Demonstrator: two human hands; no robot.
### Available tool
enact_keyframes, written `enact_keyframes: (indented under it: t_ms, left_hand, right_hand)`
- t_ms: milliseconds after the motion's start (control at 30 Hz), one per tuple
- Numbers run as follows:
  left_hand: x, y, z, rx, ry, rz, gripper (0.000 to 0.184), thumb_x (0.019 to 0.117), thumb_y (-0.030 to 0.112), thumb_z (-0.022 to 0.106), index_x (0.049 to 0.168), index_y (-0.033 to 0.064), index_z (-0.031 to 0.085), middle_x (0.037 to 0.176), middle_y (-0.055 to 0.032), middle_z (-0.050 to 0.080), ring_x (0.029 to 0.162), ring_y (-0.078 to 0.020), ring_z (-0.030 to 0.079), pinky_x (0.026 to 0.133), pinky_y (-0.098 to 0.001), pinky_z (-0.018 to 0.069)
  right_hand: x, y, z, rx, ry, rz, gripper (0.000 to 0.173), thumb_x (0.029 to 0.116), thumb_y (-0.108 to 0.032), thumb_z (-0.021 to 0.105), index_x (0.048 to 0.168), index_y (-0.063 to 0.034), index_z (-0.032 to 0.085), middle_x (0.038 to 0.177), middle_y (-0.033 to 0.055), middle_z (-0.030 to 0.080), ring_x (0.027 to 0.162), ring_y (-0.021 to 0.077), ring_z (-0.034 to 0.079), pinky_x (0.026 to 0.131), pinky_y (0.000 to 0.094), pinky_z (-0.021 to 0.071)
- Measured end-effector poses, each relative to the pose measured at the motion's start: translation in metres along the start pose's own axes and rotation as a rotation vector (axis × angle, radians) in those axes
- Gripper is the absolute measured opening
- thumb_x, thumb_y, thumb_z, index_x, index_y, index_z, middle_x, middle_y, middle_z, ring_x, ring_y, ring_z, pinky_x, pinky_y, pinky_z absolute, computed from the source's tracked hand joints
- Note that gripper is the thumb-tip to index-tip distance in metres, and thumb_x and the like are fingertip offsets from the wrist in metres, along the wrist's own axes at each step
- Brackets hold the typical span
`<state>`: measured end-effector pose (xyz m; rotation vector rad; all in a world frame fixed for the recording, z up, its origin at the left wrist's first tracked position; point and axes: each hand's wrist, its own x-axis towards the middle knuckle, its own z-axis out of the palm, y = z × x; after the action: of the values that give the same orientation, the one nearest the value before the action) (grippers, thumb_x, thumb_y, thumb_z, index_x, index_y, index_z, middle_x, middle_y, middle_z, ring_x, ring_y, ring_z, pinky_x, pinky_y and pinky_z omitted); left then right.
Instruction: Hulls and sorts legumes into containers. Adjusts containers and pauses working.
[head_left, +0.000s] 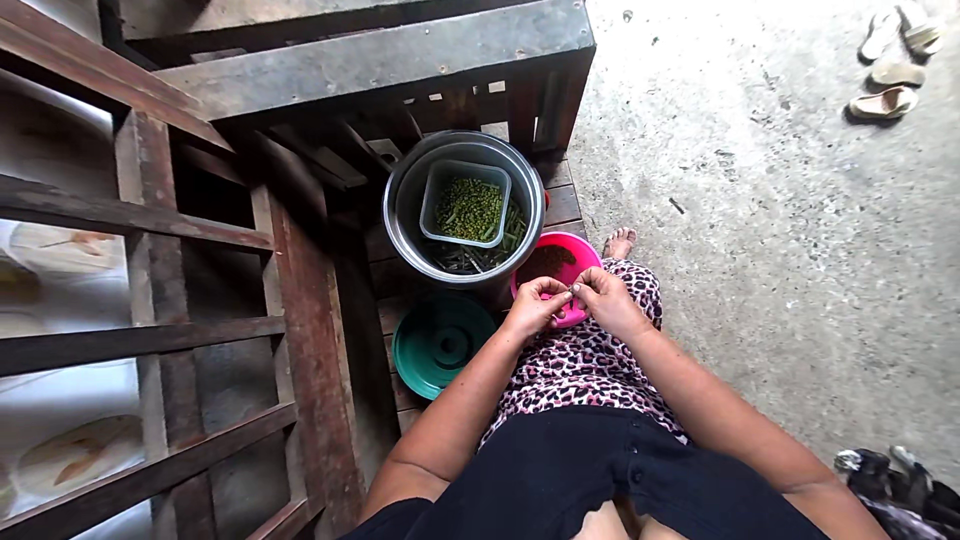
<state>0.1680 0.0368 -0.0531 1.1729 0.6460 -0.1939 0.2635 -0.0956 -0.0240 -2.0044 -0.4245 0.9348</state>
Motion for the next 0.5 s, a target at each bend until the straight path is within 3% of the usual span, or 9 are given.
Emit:
enact_keyframes:
  t_ms: [67, 200, 333, 500]
  left_hand:
    - [0.001, -0.003, 0.0, -0.078, 0.0, 0.017, 0.004, 0.0985, 0.001, 0.063, 0.101, -0.0026, 0.062, 0.08, -0.0056, 0.065, 0.058, -0.0071, 0.06, 0.056, -0.0205, 0.0538]
    - [0.0, -0.005, 0.007, -0.147, -0.002, 0.014, 0.002, 0.1025, -0.001, 0.055, 0.102, -0.0019, 0.056, 0.08, -0.0052, 0.063, 0.063, -0.0095, 0.064, 0.064, -0.0242, 0.0575]
    - [-0.003, -0.005, 0.011, -0.169, 0.029, 0.021, 0.003, 0.1034, -0.002, 0.052, 0.102, -0.0028, 0.055, 0.078, -0.0047, 0.062, 0.062, -0.0085, 0.063, 0.064, -0.0232, 0.0571]
    - [-0.005, -0.008, 0.013, -0.168, 0.115, 0.069, 0.003, 0.0999, -0.001, 0.06, 0.101, -0.0039, 0.059, 0.08, -0.0069, 0.066, 0.061, -0.0103, 0.065, 0.062, -0.025, 0.0591]
  right_hand:
    - [-0.002, -0.002, 0.003, -0.022, -0.012, -0.025, 0.009, 0.1046, -0.005, 0.055, 0.101, 0.0021, 0.058, 0.079, 0.0082, 0.061, 0.063, 0.0113, 0.06, 0.063, 0.0266, 0.0536]
    - [-0.005, 0.003, 0.011, 0.004, 0.028, -0.071, 0.01, 0.105, -0.002, 0.049, 0.1, 0.0049, 0.055, 0.078, 0.0103, 0.061, 0.063, 0.0126, 0.063, 0.065, 0.0287, 0.0569]
    - [-0.006, 0.008, 0.015, 0.075, 0.062, -0.074, 0.011, 0.1055, -0.002, 0.047, 0.101, 0.0052, 0.054, 0.077, 0.0085, 0.061, 0.064, 0.0104, 0.063, 0.066, 0.0276, 0.0573]
    - [-0.005, 0.014, 0.008, 0.198, 0.017, -0.028, 0.008, 0.0975, -0.004, 0.066, 0.097, 0.0004, 0.06, 0.078, 0.0048, 0.064, 0.063, 0.0085, 0.062, 0.061, 0.0241, 0.055]
